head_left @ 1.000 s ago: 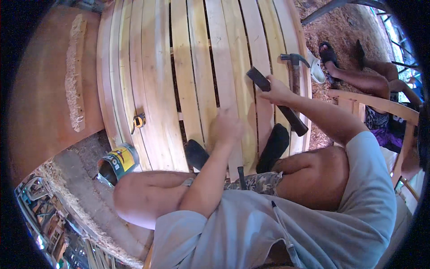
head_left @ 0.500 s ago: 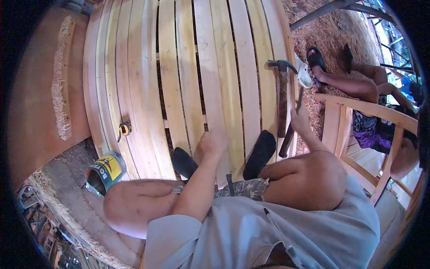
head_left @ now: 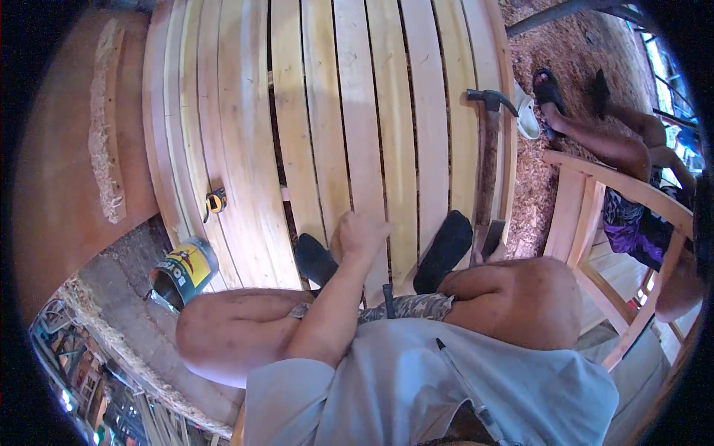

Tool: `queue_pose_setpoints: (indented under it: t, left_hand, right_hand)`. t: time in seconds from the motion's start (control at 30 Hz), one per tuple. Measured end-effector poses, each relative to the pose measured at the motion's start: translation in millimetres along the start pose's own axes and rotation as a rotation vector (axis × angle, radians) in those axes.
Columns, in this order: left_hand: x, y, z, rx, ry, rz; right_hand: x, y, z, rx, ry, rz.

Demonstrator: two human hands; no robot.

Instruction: The person secures wooden planks to a frame using a hammer, a chisel, and a nail gun.

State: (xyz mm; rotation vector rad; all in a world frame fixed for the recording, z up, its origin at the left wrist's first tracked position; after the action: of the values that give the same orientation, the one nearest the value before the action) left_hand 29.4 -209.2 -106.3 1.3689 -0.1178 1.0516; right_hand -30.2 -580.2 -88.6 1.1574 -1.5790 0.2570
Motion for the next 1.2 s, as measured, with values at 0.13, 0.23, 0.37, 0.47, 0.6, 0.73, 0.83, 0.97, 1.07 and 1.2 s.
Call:
queue_pose_setpoints:
  t: [0.13, 0.23, 0.37, 0.47, 0.6, 0.73, 0.83, 0.97, 1.07, 1.2]
  left_hand:
    - [-3, 1, -1, -0.048, -0.057, 0.015]
    - [6, 3, 2, -0.019, 0.029, -0.073]
    - [8, 1, 8, -0.019, 0.052, -0.197]
    - [10, -2, -5, 0.049, 0.015, -0.173]
    - [1, -15, -4, 0.008, -0.045, -0.187]
    - [31, -9, 25, -0.165, -0.091, 0.069]
    - [19, -14, 25, -0.152, -0.082, 0.080]
    - [-18, -35, 3, -0.231, -0.039, 0.178]
    - [-10, -23, 8, -0.129, -0.062, 0.235]
    - [-14, -25, -4, -0.018, 0.004, 0.303]
  right_hand:
    - [-1, 0, -2, 0.051, -0.018, 0.061]
    - [3, -1, -3, 0.088, -0.010, 0.094]
    - [2, -5, -7, 0.146, -0.025, 0.153]
    - [2, -13, -18, 0.199, -0.064, 0.146]
    - [7, -54, -31, 0.198, -0.146, 0.073]
    - [8, -66, -115, 0.466, -0.150, 0.030]
    - [-2, -94, -129, 0.464, 0.054, 0.041]
    - [-19, -127, -122, 0.457, -0.044, 0.028]
    - [-36, -143, -101, 0.060, -0.425, -0.437]
    - [-47, -115, -123, -0.130, -0.773, -0.565]
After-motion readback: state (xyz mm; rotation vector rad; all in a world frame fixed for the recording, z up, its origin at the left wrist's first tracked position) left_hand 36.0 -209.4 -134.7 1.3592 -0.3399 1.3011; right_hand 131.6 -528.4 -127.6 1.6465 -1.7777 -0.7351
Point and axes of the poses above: each hand's wrist, its own y-axis away from the middle knuckle, its own x-axis out of the back of the hand, z = x × y, the point moved 10 cm from there along -y, towards the middle knuckle, and after that the axes turned 5 degrees about -x, right-handed, at the moved point
